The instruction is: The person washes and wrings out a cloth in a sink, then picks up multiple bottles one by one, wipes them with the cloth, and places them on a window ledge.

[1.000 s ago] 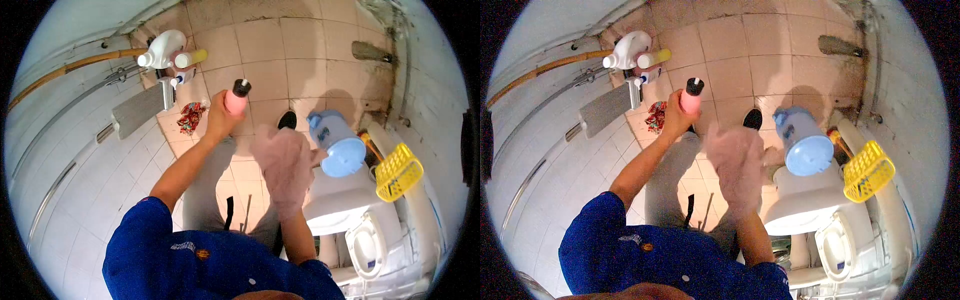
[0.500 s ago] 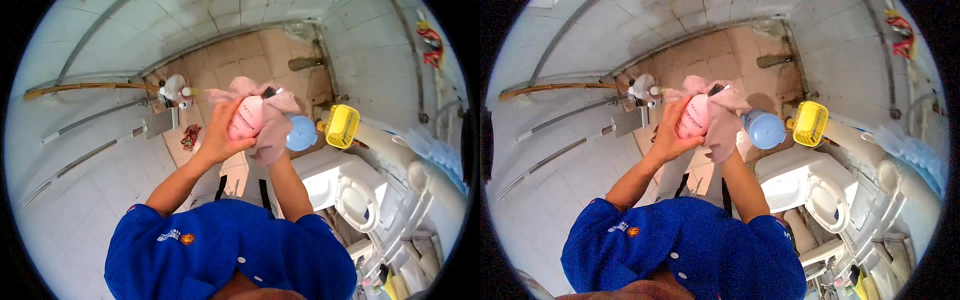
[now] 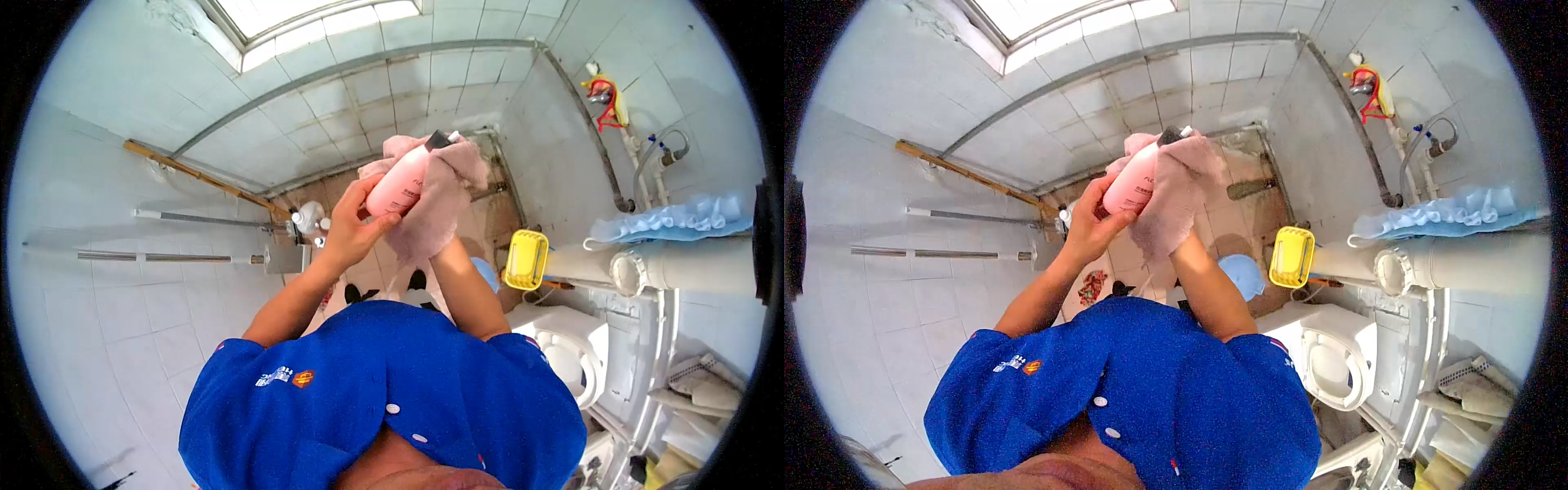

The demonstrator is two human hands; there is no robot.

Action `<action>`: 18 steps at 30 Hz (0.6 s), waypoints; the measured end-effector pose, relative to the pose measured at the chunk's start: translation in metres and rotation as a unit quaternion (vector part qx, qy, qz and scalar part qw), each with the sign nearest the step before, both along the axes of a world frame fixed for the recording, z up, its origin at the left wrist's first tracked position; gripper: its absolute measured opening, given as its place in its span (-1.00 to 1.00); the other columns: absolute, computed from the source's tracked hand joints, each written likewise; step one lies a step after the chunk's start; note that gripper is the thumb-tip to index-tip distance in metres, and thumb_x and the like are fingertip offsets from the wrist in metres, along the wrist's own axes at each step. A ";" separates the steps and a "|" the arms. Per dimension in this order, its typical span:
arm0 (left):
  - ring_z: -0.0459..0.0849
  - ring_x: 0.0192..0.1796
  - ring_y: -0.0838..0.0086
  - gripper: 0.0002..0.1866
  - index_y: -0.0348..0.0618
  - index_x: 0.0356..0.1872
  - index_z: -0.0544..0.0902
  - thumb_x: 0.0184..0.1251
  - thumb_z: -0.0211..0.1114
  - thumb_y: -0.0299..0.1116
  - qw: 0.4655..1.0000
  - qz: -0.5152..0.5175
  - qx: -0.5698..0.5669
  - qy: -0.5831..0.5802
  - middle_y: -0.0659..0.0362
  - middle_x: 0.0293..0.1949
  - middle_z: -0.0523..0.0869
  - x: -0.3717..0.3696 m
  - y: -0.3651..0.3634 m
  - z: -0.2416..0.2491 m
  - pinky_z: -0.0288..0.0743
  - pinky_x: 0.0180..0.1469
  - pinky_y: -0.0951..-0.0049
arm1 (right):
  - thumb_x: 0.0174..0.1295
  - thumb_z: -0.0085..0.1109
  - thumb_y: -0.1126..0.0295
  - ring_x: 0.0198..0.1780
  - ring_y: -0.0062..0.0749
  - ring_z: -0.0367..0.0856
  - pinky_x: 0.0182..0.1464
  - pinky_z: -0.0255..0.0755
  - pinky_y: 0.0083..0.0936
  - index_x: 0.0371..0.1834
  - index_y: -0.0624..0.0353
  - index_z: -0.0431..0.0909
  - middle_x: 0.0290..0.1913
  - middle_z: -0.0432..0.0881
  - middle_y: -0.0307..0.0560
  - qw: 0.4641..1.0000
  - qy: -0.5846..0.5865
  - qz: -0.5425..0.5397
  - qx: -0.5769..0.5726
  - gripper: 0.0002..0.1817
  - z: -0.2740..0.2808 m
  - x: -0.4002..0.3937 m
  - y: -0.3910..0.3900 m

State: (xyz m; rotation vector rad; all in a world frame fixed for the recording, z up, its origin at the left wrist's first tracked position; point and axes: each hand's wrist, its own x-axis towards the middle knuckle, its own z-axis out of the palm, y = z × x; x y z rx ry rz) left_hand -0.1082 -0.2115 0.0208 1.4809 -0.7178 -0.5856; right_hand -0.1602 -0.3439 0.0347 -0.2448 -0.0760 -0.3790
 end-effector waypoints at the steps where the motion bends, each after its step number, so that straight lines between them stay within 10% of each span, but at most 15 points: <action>1: 0.56 0.15 0.10 -0.27 -0.21 0.22 0.45 -0.08 0.54 -0.47 1.000 0.002 -0.006 -0.009 -0.05 0.06 0.54 0.001 -0.002 0.007 0.51 0.10 0.30 | 0.35 0.03 0.23 -0.30 -0.49 0.52 -0.25 0.47 -0.58 -0.16 0.06 0.38 -0.34 0.48 -0.26 0.999 0.010 -0.028 -0.044 -0.83 0.003 0.004 -0.002; 3: 0.59 0.10 0.12 -0.34 -0.21 0.14 0.51 -0.10 0.55 -0.47 0.914 0.102 0.008 -0.393 -0.05 0.03 0.57 0.003 -0.006 0.021 0.53 0.05 0.30 | 0.35 0.02 0.30 -0.30 -0.52 0.51 -0.24 0.47 -0.64 -0.12 0.09 0.37 -0.32 0.50 -0.26 0.987 0.037 -0.085 -0.129 -0.84 0.008 0.013 -0.007; 5: 0.60 0.04 0.17 -0.36 -0.23 0.13 0.51 -0.08 0.55 -0.50 0.892 0.152 -0.002 -0.425 -0.03 0.03 0.59 0.001 -0.007 0.024 0.51 0.05 0.32 | 0.32 0.06 0.36 -0.21 -0.55 0.48 -0.15 0.43 -0.68 -0.12 0.10 0.38 -0.26 0.46 -0.28 0.871 0.058 -0.223 -0.433 -0.85 -0.011 0.030 -0.011; 10: 0.58 0.09 0.21 -0.31 -0.19 0.13 0.51 -0.13 0.59 -0.49 0.914 0.080 -0.043 -0.395 -0.01 0.14 0.49 0.011 0.009 0.045 0.54 0.06 0.27 | 0.27 0.12 0.44 -0.12 -0.56 0.42 -0.03 0.36 -0.66 -0.10 0.12 0.38 -0.19 0.41 -0.29 0.860 0.059 -0.123 -0.492 -0.81 0.014 0.038 -0.016; 11: 0.58 0.09 0.21 -0.31 -0.19 0.13 0.51 -0.13 0.59 -0.49 0.913 0.083 -0.045 -0.397 -0.01 0.14 0.49 0.014 0.010 0.050 0.54 0.06 0.27 | 0.25 0.16 0.42 -0.15 -0.54 0.45 -0.08 0.40 -0.63 -0.11 0.12 0.38 -0.20 0.43 -0.27 0.982 -0.028 0.016 -0.184 -0.79 0.020 0.042 -0.013; 13: 0.57 0.09 0.18 -0.32 -0.18 0.10 0.53 -0.18 0.61 -0.47 0.961 0.065 -0.084 -0.256 0.01 0.11 0.50 0.020 0.010 0.056 0.55 0.05 0.24 | 0.23 0.21 0.39 -0.18 -0.51 0.47 -0.13 0.43 -0.59 -0.11 0.12 0.39 -0.21 0.45 -0.24 0.971 -0.109 0.155 0.145 -0.77 0.047 0.039 -0.002; 15: 0.55 0.13 0.20 -0.28 -0.17 0.15 0.52 -0.18 0.62 -0.45 0.946 0.075 -0.083 -0.304 0.00 0.12 0.48 0.033 0.013 0.046 0.54 0.10 0.27 | 0.35 0.06 0.35 -0.15 -0.51 0.48 -0.09 0.46 -0.57 -0.11 0.14 0.39 -0.23 0.47 -0.21 0.950 -0.054 -0.052 -0.303 -0.85 0.073 0.027 0.015; 18: 0.52 0.18 0.20 -0.27 -0.17 0.18 0.52 -0.15 0.62 -0.42 0.914 0.103 -0.095 -0.380 0.00 0.15 0.46 0.055 0.016 0.046 0.52 0.16 0.30 | 0.31 0.16 0.36 -0.10 -0.52 0.52 -0.13 0.50 -0.56 0.00 0.17 0.42 -0.14 0.50 -0.18 0.704 0.098 -0.310 -0.631 -0.74 0.009 0.053 0.020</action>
